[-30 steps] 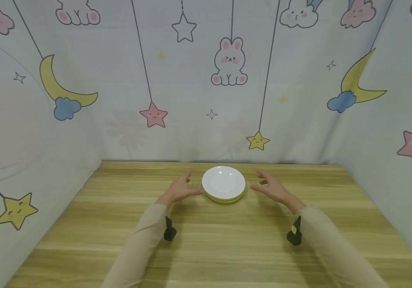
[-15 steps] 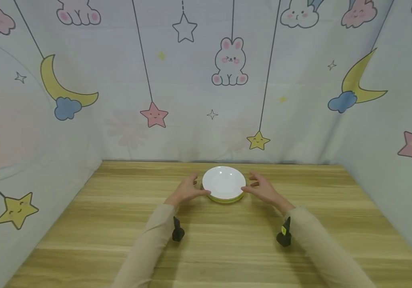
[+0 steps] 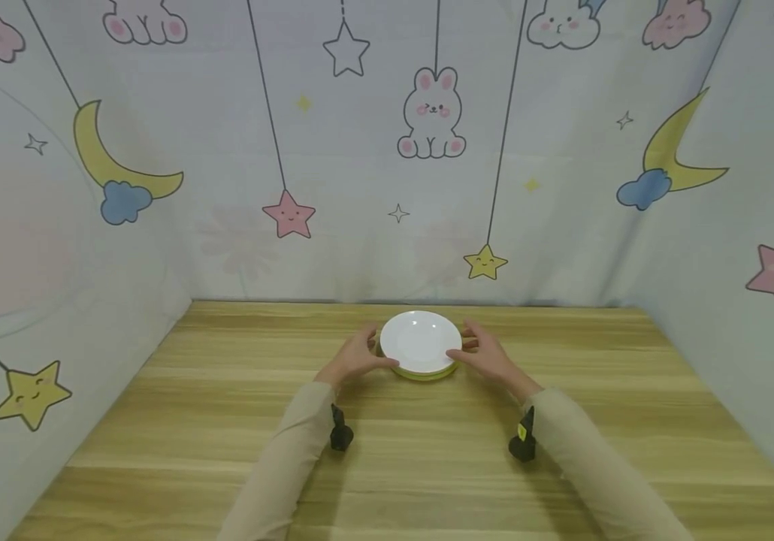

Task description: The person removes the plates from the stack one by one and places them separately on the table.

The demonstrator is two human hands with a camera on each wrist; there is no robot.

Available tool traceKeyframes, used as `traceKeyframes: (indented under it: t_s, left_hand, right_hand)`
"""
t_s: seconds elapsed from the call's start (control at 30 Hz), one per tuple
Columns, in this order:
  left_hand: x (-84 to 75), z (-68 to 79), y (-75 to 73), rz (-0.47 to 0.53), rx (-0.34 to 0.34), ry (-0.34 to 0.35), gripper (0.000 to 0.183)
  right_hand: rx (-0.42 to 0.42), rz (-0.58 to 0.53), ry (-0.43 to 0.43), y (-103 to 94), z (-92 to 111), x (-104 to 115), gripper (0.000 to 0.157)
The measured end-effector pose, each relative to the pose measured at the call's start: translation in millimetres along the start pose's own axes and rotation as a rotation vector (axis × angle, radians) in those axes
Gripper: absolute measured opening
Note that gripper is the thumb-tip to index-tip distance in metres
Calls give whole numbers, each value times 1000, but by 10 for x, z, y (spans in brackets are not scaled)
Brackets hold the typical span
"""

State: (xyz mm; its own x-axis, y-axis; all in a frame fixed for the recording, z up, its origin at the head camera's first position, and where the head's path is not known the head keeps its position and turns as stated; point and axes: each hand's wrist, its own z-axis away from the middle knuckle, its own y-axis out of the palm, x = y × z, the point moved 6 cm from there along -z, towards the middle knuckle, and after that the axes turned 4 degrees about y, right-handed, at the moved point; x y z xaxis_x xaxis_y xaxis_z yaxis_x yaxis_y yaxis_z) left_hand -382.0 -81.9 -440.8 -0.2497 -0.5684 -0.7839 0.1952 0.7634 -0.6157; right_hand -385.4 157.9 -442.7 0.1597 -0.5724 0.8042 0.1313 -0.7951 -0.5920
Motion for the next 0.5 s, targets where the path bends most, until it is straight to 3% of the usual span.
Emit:
traceKeyframes:
  t_s: [0.1,0.27,0.37,0.5]
  left_hand:
    - [12,-11,15,8,5,-15,90]
    - [12,-21,33,70,3,-40,90]
    - [-1,-37,60,122,12,-19,84]
    - [-52,-45,90,180,21,42,80]
  right_hand:
    - [-7,-21,9,34,-13,-3,77]
    - [-35,-6,15,77,-32,-2,58]
    - [-53,0,5,94,-37,10,50]
    - [-73,4,10,105,-42,15,52]
